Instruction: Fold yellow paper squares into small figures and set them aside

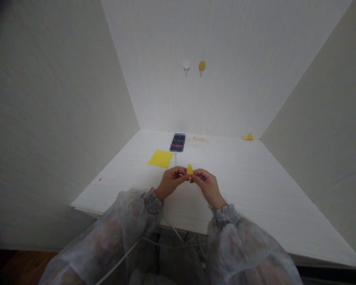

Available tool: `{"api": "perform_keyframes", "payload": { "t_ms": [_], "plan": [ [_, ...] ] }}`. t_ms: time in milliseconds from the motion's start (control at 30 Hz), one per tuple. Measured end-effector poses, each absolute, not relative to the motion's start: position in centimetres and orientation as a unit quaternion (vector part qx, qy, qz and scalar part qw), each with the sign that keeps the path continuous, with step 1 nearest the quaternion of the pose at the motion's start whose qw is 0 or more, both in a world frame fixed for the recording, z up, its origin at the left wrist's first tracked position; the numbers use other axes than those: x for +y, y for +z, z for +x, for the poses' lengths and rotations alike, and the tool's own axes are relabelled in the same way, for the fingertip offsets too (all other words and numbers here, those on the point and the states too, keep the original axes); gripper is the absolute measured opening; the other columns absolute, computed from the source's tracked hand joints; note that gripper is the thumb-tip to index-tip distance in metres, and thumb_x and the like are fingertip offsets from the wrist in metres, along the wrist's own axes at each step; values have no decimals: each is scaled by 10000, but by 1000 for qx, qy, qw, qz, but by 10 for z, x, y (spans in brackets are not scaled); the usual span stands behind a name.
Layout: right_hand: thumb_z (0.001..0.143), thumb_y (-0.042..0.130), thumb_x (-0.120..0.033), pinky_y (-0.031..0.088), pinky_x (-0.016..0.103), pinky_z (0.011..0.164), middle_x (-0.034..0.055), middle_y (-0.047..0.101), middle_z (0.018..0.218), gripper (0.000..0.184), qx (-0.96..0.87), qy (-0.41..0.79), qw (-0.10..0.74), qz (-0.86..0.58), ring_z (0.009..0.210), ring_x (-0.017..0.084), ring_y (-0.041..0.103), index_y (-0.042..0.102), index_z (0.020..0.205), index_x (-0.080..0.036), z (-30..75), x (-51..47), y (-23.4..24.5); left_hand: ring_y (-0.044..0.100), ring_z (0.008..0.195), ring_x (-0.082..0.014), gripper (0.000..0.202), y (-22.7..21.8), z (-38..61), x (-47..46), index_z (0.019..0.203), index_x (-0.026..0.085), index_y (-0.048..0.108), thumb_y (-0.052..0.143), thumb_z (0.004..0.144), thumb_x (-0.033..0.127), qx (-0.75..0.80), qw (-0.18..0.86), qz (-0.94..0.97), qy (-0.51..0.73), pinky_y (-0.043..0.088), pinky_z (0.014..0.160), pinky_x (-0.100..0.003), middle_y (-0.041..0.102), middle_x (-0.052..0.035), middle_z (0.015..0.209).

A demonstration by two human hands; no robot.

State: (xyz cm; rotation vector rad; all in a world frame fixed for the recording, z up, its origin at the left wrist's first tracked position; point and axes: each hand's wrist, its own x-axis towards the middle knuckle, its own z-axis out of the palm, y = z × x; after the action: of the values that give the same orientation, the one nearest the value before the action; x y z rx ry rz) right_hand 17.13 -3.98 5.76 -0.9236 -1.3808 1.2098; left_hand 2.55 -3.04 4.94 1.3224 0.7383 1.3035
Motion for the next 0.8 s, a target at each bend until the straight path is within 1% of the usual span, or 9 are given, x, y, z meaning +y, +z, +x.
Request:
{"api": "perform_keyframes", "payload": {
  "t_ms": [200, 433, 633, 800],
  "plan": [
    [682, 607, -269, 430, 258, 612, -10, 600, 626, 88, -566, 498, 527, -393, 598, 115, 545, 580, 689, -186, 170, -41, 57, 567, 686, -113, 192, 48, 27, -30, 642, 122, 536, 660, 590, 259, 313, 543, 543, 559, 463, 633, -254, 605, -38, 792],
    [648, 638, -261, 425, 247, 556, -14, 596, 635, 109, -552, 491, 541, -403, 554, 107, 530, 552, 641, -193, 171, -39, 54, 572, 703, -118, 191, 46, 27, -30, 648, 121, 521, 652, 604, 252, 315, 545, 547, 552, 462, 634, -258, 604, -49, 818],
    [634, 645, -272, 405, 237, 522, -21, 579, 574, 121, -555, 476, 534, -425, 511, 101, 510, 560, 635, -186, 170, -41, 58, 572, 696, -114, 208, 44, 27, -29, 707, 130, 511, 648, 610, 254, 334, 532, 554, 546, 457, 642, -266, 615, -42, 799],
    [669, 611, -305, 386, 231, 501, -25, 560, 516, 140, -566, 458, 519, -449, 479, 97, 488, 569, 671, -172, 170, -43, 63, 565, 660, -97, 217, 44, 27, -28, 705, 128, 510, 656, 602, 252, 331, 551, 548, 536, 449, 626, -250, 614, -28, 761]
  ]
}}
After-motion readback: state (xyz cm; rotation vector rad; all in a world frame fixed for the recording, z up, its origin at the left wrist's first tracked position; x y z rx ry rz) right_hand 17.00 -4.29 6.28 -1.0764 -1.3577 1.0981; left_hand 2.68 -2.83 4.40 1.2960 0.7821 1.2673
